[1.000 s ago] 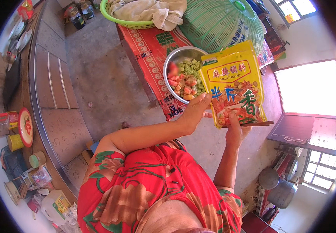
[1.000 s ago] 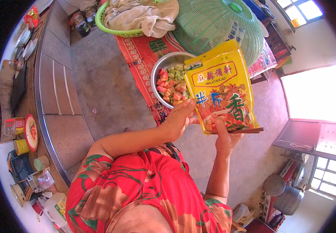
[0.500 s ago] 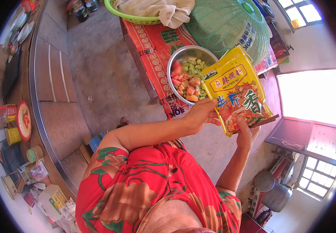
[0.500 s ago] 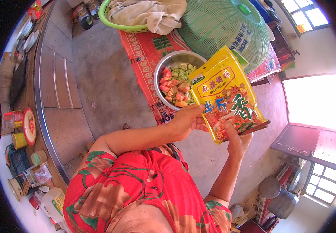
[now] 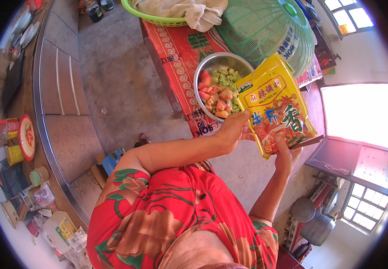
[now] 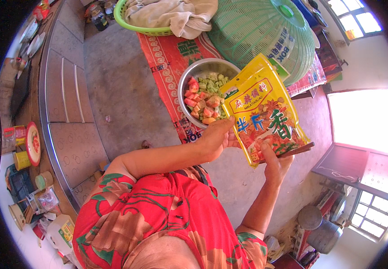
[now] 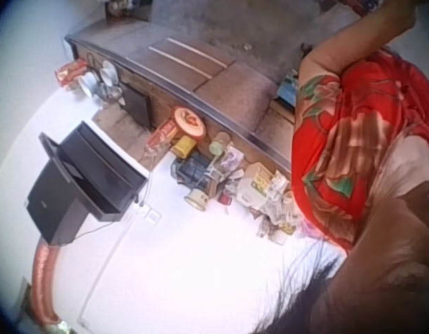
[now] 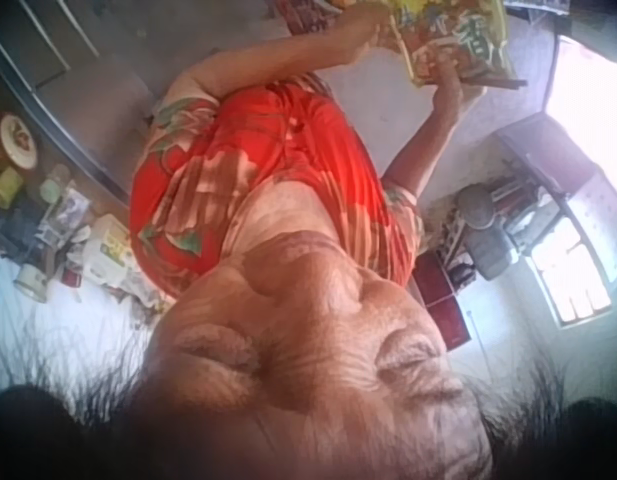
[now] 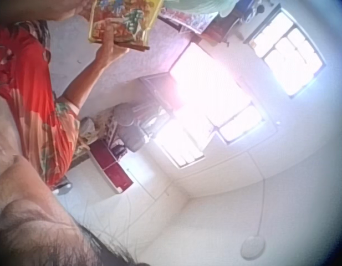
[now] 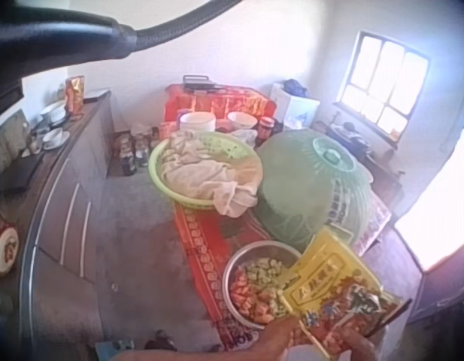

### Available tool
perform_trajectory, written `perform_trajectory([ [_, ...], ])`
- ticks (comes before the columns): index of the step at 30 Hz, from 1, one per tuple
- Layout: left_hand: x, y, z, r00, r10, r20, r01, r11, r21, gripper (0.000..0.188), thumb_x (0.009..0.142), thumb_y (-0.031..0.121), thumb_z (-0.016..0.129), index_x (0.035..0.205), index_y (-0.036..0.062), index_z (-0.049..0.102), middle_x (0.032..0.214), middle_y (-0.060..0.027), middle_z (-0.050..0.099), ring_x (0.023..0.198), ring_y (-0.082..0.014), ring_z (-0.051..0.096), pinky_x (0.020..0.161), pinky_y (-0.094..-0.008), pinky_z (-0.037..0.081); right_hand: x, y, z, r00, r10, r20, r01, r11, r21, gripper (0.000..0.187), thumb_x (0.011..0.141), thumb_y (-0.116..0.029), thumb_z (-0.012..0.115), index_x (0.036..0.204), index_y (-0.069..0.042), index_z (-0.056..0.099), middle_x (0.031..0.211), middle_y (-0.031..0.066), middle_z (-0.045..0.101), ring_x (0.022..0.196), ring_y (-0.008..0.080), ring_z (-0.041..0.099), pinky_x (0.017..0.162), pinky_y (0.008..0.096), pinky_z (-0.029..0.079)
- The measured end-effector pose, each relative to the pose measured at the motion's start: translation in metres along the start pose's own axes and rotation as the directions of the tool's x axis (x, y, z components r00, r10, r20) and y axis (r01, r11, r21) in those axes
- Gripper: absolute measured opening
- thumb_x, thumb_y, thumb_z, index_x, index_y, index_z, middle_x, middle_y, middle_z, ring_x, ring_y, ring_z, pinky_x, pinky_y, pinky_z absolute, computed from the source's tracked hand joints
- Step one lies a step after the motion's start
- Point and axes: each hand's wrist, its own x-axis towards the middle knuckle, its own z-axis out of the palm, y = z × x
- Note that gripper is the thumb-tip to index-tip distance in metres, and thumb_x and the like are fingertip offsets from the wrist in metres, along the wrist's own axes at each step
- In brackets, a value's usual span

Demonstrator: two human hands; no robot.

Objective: The person adds seasoning from a small packet and a jar to a bowl of chopped vegetables using chopsticks. They then pour oil from a large bottle into a small bowl and move around the kitchen carrying the bowl and other items.

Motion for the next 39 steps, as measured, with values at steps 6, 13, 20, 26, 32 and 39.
perform_trajectory([
  [6, 0.0, 0.003, 0.0, 0.996, 0.088, 0.026, -0.091, 0.991, 0.103, 0.03, 0.095, 0.029, 0.042, 0.107, 0.0051, 0.054, 0.103, -0.0083, 0.062, 0.092, -0.0197, 0.061, 0.079, -0.0356, 0.05, -0.005, 0.011, 0.002, 0.999, 0.024, -0.037, -0.021, 0.997, 0.075, 0.053, 0.071, -0.001, 0.067, 0.119, -0.001, 0.045, 0.097, 0.0068, 0.057, 0.087, 0.0164, 0.059, 0.074, 0.0306, 0.053],
  [13, -0.007, 0.033, 0.007, 0.887, 0.408, 0.216, -0.408, 0.475, 0.78, 0.026, 0.096, 0.021, 0.044, 0.099, -0.0014, 0.056, 0.086, -0.002, 0.054, 0.076, -0.0076, 0.046, 0.07, -0.0225, 0.039, -0.014, 0.044, 0.016, 0.981, 0.116, 0.155, -0.186, 0.79, 0.585, 0.056, 0.065, -0.009, 0.076, 0.112, 0.001, 0.047, 0.086, 0.004, 0.058, 0.056, 0.0074, 0.048, 0.043, 0.0205, 0.036],
  [20, -0.026, 0.056, 0.039, 0.706, 0.5, 0.502, -0.582, 0.006, 0.813, 0.028, 0.095, 0.024, 0.043, 0.1, -0.0003, 0.055, 0.069, -0.0175, 0.055, 0.057, -0.0252, 0.05, 0.054, -0.0333, 0.04, -0.007, 0.049, 0.01, 0.962, 0.127, 0.241, -0.26, 0.686, 0.679, 0.065, 0.063, -0.016, 0.082, 0.115, -0.002, 0.044, 0.089, 0.0029, 0.056, 0.048, 0.0051, 0.035, 0.039, 0.0202, 0.026],
  [26, -0.026, 0.052, 0.04, 0.723, 0.499, 0.478, -0.641, 0.226, 0.733, 0.029, 0.096, 0.025, 0.042, 0.102, 0.0, 0.055, 0.069, -0.0126, 0.056, 0.061, -0.0132, 0.049, 0.057, -0.0308, 0.041, -0.017, 0.058, 0.008, 0.979, 0.089, 0.182, -0.183, 0.769, 0.612, 0.053, 0.068, -0.019, 0.079, 0.109, -0.004, 0.048, 0.081, -0.0002, 0.056, 0.046, 0.005, 0.036, 0.04, 0.0197, 0.026],
  [32, -0.028, 0.038, 0.029, 0.799, 0.44, 0.411, -0.547, 0.244, 0.801, 0.028, 0.096, 0.023, 0.043, 0.098, -0.0021, 0.055, 0.071, -0.0128, 0.056, 0.064, -0.0146, 0.049, 0.059, -0.0292, 0.042, -0.034, 0.071, 0.004, 0.984, 0.082, 0.159, -0.167, 0.743, 0.648, 0.051, 0.067, -0.015, 0.078, 0.108, -0.004, 0.049, 0.078, 0.0011, 0.056, 0.044, 0.0051, 0.034, 0.04, 0.0198, 0.026],
  [39, -0.05, 0.044, 0.053, 0.597, 0.513, 0.617, -0.726, 0.018, 0.688, 0.016, 0.093, 0.014, 0.047, 0.096, 0.0007, 0.056, 0.08, -0.0132, 0.06, 0.07, -0.0242, 0.059, 0.063, -0.0304, 0.046, -0.002, 0.122, -0.033, 1.0, -0.008, 0.019, 0.004, 0.978, 0.207, 0.037, 0.072, -0.009, 0.066, 0.107, -0.003, 0.059, 0.085, 0.0077, 0.062, 0.057, 0.0075, 0.049, 0.047, 0.0205, 0.037],
])
